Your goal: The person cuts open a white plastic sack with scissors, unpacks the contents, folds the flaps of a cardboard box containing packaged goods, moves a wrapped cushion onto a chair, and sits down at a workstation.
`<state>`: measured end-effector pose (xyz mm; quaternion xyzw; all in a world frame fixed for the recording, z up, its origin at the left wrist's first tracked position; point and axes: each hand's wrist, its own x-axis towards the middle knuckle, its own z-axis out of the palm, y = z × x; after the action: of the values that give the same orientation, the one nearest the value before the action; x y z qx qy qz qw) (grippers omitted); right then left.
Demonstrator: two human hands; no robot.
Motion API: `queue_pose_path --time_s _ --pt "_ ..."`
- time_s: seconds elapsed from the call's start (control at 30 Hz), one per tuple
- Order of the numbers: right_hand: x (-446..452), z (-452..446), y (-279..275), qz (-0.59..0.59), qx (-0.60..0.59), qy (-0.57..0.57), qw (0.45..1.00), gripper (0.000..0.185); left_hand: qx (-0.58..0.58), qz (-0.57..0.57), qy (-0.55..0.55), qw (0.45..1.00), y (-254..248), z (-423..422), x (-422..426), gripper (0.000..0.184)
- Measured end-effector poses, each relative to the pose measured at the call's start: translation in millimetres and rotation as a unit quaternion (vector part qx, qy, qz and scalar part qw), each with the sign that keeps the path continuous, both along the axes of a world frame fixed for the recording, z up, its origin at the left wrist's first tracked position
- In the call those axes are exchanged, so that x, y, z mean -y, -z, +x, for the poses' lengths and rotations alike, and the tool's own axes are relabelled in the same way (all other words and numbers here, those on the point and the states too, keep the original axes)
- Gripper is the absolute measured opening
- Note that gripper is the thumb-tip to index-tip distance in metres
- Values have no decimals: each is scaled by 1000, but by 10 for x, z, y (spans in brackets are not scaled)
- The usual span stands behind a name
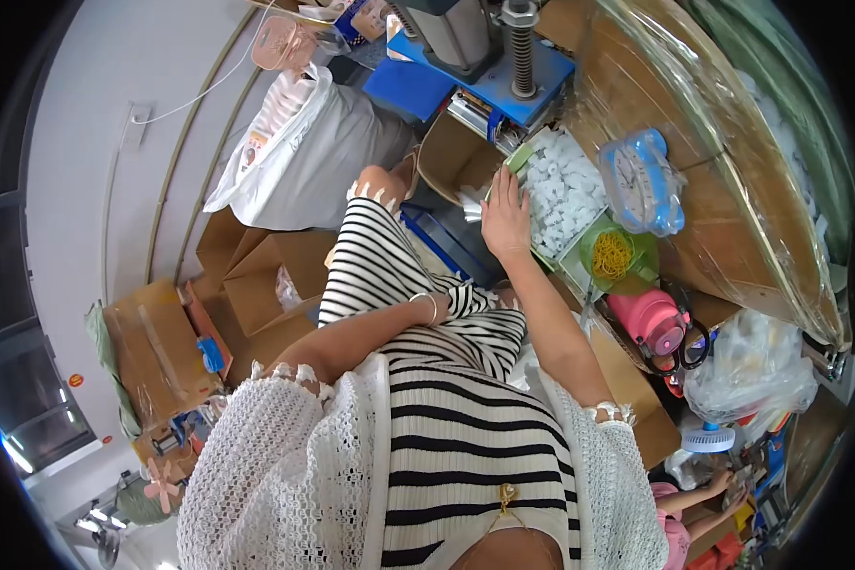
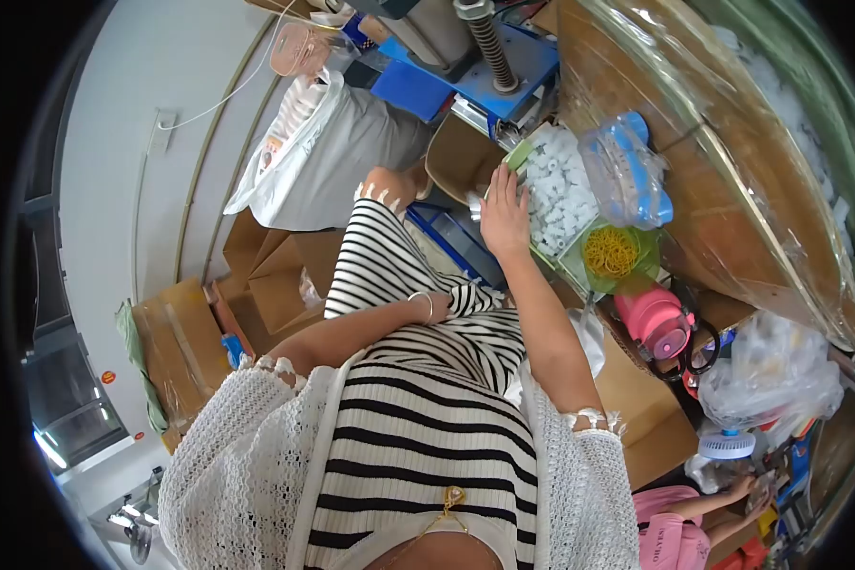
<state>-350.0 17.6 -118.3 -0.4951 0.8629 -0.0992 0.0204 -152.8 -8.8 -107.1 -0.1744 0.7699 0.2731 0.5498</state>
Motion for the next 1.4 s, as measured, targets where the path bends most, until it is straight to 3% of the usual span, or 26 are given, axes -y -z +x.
queue_pose_path --time_s 0.03,0.07,0.1,0.17,0.23,0.3,0.43,0.5,0.7,0.73,0.8,0.83,0.9,0.97,1.0,1.07,1.13,1.17,1.23,1.27,1.4 --pt "15 -1 -6 -5 6 3 1000 58 -26 18 -30 999 81 -7 79 44" --pt "55 -15 -14 -1 -1 3 1000 58 -59 28 24 998 378 10 151 44" --pt "64 1 -15 -3 1 4 1000 58 -36 16 -30 999 303 -131 196 43" --pt "84 16 -24 5 -3 5 1000 57 -76 17 -34 996 129 -385 355 41" --pt "118 27 -59 10 18 8 1000 57 -70 50 12 996 240 -550 575 41" --pt "170 37 -56 22 25 15 999 58 -153 56 22 986 100 -668 822 36" --pt "277 38 -120 76 48 30 996 58 -156 74 89 981 253 -685 1283 27" --pt "299 27 -61 76 45 34 996 60 -184 43 33 981 204 -680 1560 27" --pt "295 43 17 61 58 45 995 65 -253 29 81 963 1226 -540 1822 26" --pt "316 39 -6 67 58 48 995 66 -226 32 128 965 1185 -576 1898 27" --pt "310 60 39 56 53 54 996 67 -205 27 165 964 1670 -462 1948 31" --pt "320 64 52 53 27 50 997 66 -197 -7 139 970 2318 -320 1898 29" --pt "356 137 25 49 -35 55 997 63 -224 -121 122 959 2471 -363 2139 34" --pt "333 379 190 -19 -132 51 990 58 -168 -194 94 962 2693 -428 2143 40" --pt "387 570 271 -73 -140 30 987 52 -193 -145 111 964 2750 -517 2128 42" --pt "601 938 375 -74 -28 -12 997 48 -226 -99 137 959 2764 -674 1993 44" --pt "905 1202 560 -40 -27 15 999 40 -129 -43 233 963 2190 -685 2013 44" --pt "989 1231 707 -17 -19 35 999 42 -247 -68 234 938 2376 -481 1953 41" --pt "1057 1171 1127 2 -12 59 998 42 -257 -37 291 921 2045 -354 2042 36" --pt "1063 1110 1293 -8 -16 65 998 42 -260 -34 251 932 1929 -274 2098 26" --pt "1056 981 1642 9 -4 66 998 23 -345 -50 231 908 1590 -21 2321 19"
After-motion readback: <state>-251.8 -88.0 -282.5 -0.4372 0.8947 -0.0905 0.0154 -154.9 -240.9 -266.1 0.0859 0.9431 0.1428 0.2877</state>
